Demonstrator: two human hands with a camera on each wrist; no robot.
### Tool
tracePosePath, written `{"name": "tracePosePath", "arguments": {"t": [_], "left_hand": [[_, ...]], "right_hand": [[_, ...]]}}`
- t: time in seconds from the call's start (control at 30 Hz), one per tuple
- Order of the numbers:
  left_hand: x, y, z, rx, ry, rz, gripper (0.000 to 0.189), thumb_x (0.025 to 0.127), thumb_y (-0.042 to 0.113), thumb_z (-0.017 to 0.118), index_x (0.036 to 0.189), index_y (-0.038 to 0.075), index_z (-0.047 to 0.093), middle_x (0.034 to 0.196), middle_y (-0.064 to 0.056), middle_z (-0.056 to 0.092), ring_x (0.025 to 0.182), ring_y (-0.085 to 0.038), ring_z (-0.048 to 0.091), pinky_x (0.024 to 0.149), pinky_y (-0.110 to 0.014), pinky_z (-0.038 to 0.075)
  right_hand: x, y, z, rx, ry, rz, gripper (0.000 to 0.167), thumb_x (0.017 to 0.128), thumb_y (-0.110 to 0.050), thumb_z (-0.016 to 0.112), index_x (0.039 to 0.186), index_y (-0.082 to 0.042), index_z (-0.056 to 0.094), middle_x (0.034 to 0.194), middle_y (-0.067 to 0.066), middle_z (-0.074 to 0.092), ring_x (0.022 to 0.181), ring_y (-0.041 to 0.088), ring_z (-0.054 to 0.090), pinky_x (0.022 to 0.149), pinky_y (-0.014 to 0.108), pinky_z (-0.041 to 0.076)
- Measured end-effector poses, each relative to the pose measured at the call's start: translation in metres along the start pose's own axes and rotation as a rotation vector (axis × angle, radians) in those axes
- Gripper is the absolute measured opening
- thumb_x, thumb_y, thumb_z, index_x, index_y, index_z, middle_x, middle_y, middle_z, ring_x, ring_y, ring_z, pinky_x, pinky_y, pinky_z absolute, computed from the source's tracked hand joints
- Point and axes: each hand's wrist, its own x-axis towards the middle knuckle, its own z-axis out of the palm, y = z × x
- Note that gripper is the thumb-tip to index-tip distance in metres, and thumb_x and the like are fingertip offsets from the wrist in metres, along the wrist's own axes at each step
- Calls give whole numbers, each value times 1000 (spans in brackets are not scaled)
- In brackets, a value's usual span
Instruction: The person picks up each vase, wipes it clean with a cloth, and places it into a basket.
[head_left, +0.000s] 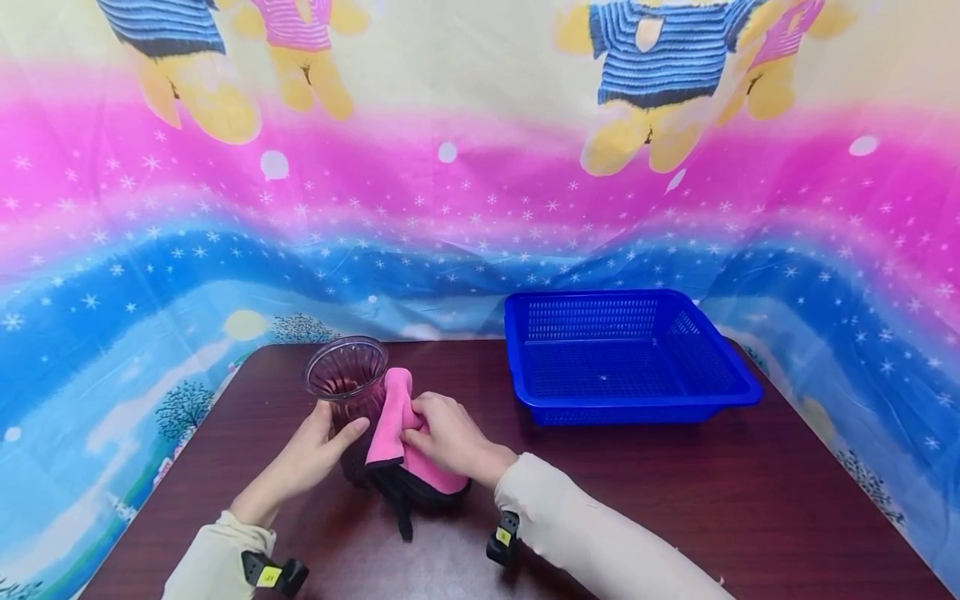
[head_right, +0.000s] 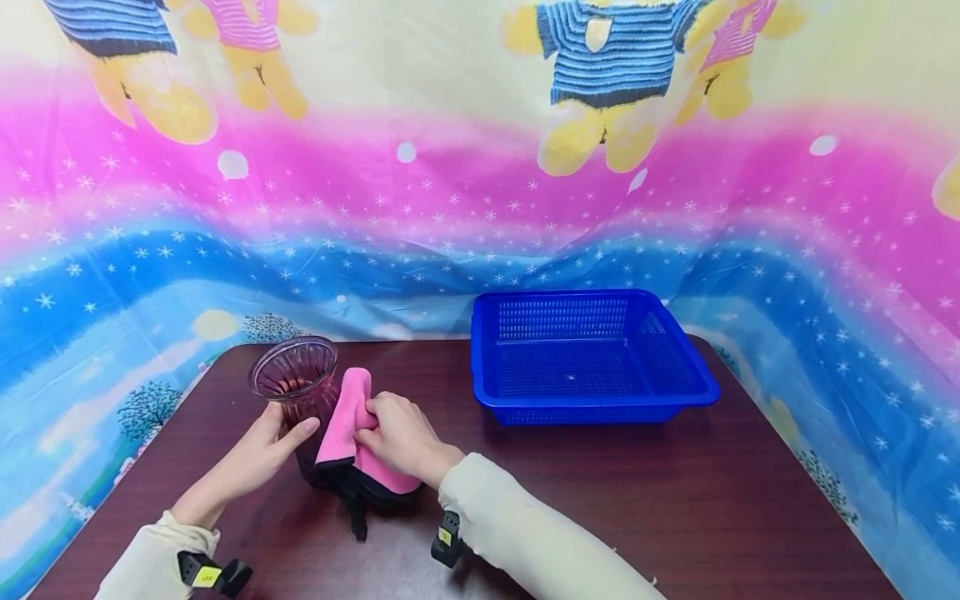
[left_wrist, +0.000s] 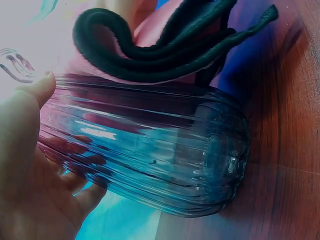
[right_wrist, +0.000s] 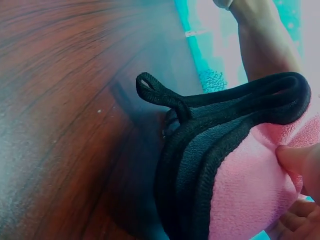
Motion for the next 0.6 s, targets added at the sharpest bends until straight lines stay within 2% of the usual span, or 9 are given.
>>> {"name": "tracePosePath", "arguments": {"t": [0.3, 0.5, 0.6], "left_hand": [[0, 0, -1, -6, -13, 9, 63, 103, 26, 58, 150, 0, 25, 145, -26, 51, 132, -41, 55, 108, -59, 45], [0, -1, -1, 22, -5, 22, 59, 105, 24, 56, 150, 1, 27, 141, -24, 55, 129, -35, 57, 106, -38, 49], [0, -2, 0, 29, 4, 28, 57, 104, 22, 57, 149, 1, 29, 138, -23, 57, 127, -35, 58, 104, -32, 49]], "right_hand": [[4, -8, -6, 57, 43, 3, 21, 89, -21, 77, 74, -14, 64, 99, 3, 71, 84, 12, 62, 71, 18, 45], [6, -11, -8, 98, 79, -2, 20, 89, -19, 77, 74, -14, 65, 101, 3, 72, 89, 13, 65, 75, 20, 49], [7, -13, -9, 127, 100, -7, 21, 89, -18, 76, 73, -14, 64, 104, 3, 73, 94, 14, 67, 78, 21, 50]]}}
